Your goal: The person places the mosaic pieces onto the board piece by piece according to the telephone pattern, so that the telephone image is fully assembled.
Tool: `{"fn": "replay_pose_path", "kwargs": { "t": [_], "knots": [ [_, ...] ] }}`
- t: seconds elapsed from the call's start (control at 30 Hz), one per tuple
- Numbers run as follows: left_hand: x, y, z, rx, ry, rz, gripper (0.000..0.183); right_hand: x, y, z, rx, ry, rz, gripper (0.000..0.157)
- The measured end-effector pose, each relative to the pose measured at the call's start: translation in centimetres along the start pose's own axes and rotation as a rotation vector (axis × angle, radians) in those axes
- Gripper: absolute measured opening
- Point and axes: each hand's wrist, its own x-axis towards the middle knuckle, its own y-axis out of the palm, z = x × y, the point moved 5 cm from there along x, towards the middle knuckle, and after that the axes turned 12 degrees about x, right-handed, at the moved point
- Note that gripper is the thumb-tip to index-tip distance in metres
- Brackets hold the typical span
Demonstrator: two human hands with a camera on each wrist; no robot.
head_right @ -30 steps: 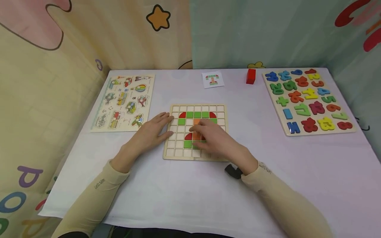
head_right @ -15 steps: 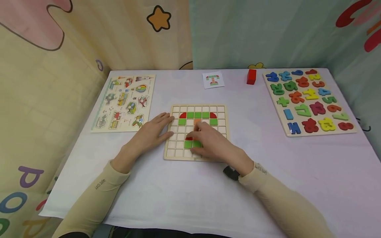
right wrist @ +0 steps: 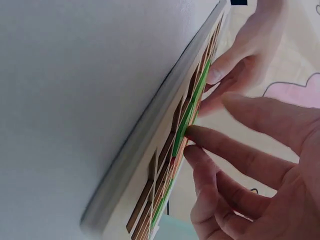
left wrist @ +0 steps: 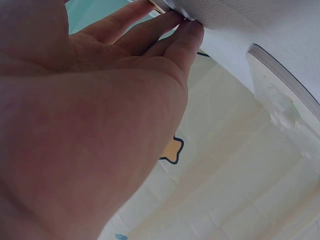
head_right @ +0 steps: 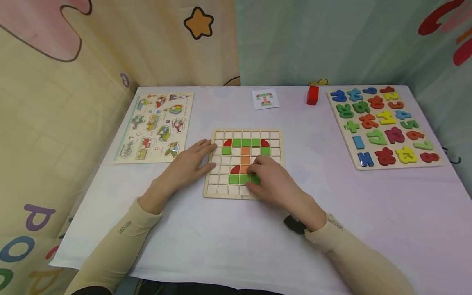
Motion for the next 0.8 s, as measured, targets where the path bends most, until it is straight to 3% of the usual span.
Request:
{"fn": "replay_pose_path", "kwargs": {
  "t": [0.3,0.67,0.8],
  "knots": [
    [0.1,0.2,0.0,0.003,-0.004,0.002,0.063,-0.7,-0.1,-0.1,-0.012,0.008,0.027,0.032],
    [0.0,0.0,-0.2,0.009,0.002,-0.001,0.063,-1.0,-1.3,-1.2,0.037,0.070,-0.004,0.010],
    [0.0,0.0,-0.2,0.004,-0.005,-0.001,0.062,-0.6,-1.1,-1.0,0.034,0.036,-0.027,0.017]
  ]
}}
